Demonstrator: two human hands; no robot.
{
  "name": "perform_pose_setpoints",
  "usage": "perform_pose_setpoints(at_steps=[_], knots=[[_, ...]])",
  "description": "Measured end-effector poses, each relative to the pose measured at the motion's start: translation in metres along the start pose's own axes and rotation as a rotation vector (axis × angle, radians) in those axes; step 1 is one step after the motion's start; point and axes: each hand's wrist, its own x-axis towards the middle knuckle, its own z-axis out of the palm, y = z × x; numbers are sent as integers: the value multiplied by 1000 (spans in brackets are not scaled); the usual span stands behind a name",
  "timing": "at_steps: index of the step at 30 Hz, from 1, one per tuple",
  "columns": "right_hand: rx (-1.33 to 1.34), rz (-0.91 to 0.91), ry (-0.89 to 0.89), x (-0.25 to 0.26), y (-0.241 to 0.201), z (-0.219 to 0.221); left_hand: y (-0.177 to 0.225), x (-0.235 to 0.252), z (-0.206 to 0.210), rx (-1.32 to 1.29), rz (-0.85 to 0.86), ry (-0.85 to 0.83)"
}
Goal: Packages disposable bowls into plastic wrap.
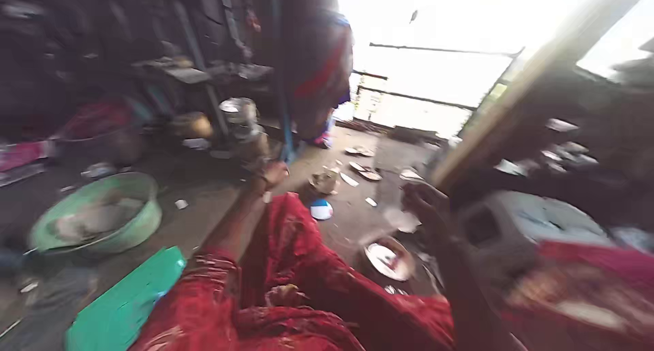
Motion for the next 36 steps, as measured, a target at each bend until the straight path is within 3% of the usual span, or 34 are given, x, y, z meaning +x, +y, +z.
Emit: perform_pose_setpoints(at_steps=[3,6,10,14,19,25,29,33,36], knots=[[15,52,45,8,12,-11,75,44,-17,-308,379,26],[46,77,94,10,8,-13,147,71,21,-473,684,-55],[4,-54,56,8,10,-1,198,72,77,-597,612,-242],[102,-76,-65,3,13,0,193,77,103,-763,538,-364],[147,-14,-166,-1,17,-14,177,93,110,-949,661,-587],[170,67,-251,-9,6,-31,181,104,121,-955,622,-221],[107,60,-392,4,-14,-30,184,95,116,-974,903,-238],[-72,-65,-182,-1,-37,-47,198,79,110,-962,742,-547],[-154,-120,21,-7,-32,-63,193,86,109,-793,693,-531]])
